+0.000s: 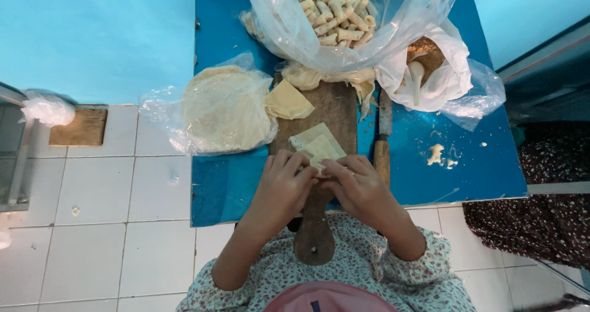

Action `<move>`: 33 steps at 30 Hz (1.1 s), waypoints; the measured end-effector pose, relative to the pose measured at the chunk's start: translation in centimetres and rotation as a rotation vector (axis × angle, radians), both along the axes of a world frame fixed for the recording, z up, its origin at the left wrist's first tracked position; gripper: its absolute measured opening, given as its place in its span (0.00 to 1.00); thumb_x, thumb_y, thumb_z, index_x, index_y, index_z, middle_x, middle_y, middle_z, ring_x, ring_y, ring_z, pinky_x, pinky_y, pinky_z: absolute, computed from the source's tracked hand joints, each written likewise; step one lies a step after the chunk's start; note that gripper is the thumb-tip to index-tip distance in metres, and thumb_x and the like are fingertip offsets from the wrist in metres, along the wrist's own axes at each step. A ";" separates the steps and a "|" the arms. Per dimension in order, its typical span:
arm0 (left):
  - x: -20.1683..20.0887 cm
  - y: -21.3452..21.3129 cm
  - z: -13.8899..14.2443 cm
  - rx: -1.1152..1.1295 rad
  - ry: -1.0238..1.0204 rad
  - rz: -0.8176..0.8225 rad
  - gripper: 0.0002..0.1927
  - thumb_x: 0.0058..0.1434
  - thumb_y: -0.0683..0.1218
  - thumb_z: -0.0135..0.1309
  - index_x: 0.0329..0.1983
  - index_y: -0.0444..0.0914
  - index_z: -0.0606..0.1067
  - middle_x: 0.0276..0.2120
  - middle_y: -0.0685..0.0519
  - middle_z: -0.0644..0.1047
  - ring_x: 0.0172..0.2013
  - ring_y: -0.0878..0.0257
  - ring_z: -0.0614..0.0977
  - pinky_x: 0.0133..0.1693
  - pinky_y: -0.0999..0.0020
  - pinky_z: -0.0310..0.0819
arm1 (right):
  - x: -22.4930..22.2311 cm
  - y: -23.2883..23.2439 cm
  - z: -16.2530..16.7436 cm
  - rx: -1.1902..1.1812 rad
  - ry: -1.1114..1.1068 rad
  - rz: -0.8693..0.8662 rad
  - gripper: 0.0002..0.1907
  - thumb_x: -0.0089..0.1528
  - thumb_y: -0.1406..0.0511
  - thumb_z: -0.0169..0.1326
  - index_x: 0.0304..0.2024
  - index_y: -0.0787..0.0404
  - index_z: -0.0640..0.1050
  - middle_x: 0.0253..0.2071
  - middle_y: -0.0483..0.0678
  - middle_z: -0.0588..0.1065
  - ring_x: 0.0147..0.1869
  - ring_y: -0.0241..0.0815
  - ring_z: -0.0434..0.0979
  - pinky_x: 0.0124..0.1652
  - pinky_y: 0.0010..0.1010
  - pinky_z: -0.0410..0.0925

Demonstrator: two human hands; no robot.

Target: The person folds and rolls thin square pastry sheets into small cylindrical rolls on a wooden board, pressing the edges to seal them, and places the finished rolls into a plastic bag filled with similar rolls. They occasionally use a small spoon to apply filling or paste onto a sheet before rolling it.

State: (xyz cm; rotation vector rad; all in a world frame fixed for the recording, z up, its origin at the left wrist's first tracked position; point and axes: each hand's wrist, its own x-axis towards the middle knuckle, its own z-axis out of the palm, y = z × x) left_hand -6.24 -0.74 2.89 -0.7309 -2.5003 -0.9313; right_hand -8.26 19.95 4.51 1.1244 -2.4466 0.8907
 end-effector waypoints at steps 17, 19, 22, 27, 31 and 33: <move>-0.1 1.0 -0.7 0.005 0.018 0.057 0.17 0.51 0.36 0.55 0.45 0.36 0.79 0.42 0.50 0.75 0.47 0.51 0.74 0.49 0.52 0.63 | -1.4 0.2 -1.1 -0.013 -0.191 -0.081 0.23 0.55 0.77 0.59 0.51 0.64 0.69 0.52 0.56 0.75 0.54 0.61 0.75 0.48 0.48 0.68; -0.2 1.1 -0.7 0.000 0.012 0.076 0.15 0.51 0.36 0.56 0.43 0.37 0.79 0.41 0.50 0.75 0.46 0.51 0.74 0.49 0.51 0.62 | -1.4 0.2 -1.3 -0.037 -0.158 -0.072 0.21 0.55 0.77 0.59 0.48 0.61 0.70 0.53 0.56 0.75 0.55 0.61 0.75 0.49 0.47 0.68; -0.5 1.4 -0.8 0.008 -0.024 0.097 0.13 0.52 0.36 0.55 0.41 0.39 0.78 0.41 0.51 0.75 0.46 0.51 0.74 0.49 0.52 0.62 | -1.2 0.1 -1.7 -0.148 -0.387 -0.164 0.21 0.58 0.74 0.60 0.52 0.63 0.68 0.46 0.50 0.75 0.50 0.53 0.80 0.47 0.42 0.71; -0.8 1.5 -1.1 0.021 -0.038 0.096 0.15 0.52 0.36 0.54 0.43 0.39 0.78 0.40 0.51 0.74 0.47 0.51 0.74 0.50 0.53 0.63 | -1.1 0.0 -1.9 -0.034 0.032 -0.097 0.20 0.57 0.76 0.62 0.48 0.60 0.70 0.43 0.48 0.76 0.47 0.51 0.76 0.48 0.43 0.63; -0.9 1.7 -1.1 0.030 -0.038 0.131 0.11 0.56 0.38 0.56 0.43 0.40 0.78 0.40 0.53 0.75 0.46 0.52 0.74 0.49 0.53 0.63 | -1.0 0.1 -1.8 -0.014 0.115 -0.085 0.21 0.56 0.73 0.65 0.46 0.60 0.70 0.40 0.46 0.75 0.45 0.48 0.76 0.46 0.42 0.60; -0.8 1.6 -0.9 0.027 -0.028 0.145 0.09 0.57 0.39 0.57 0.41 0.41 0.77 0.40 0.54 0.75 0.46 0.53 0.74 0.49 0.53 0.62 | -1.0 0.1 -1.7 -0.017 0.089 -0.095 0.20 0.56 0.73 0.65 0.46 0.60 0.70 0.41 0.46 0.76 0.45 0.48 0.76 0.46 0.42 0.60</move>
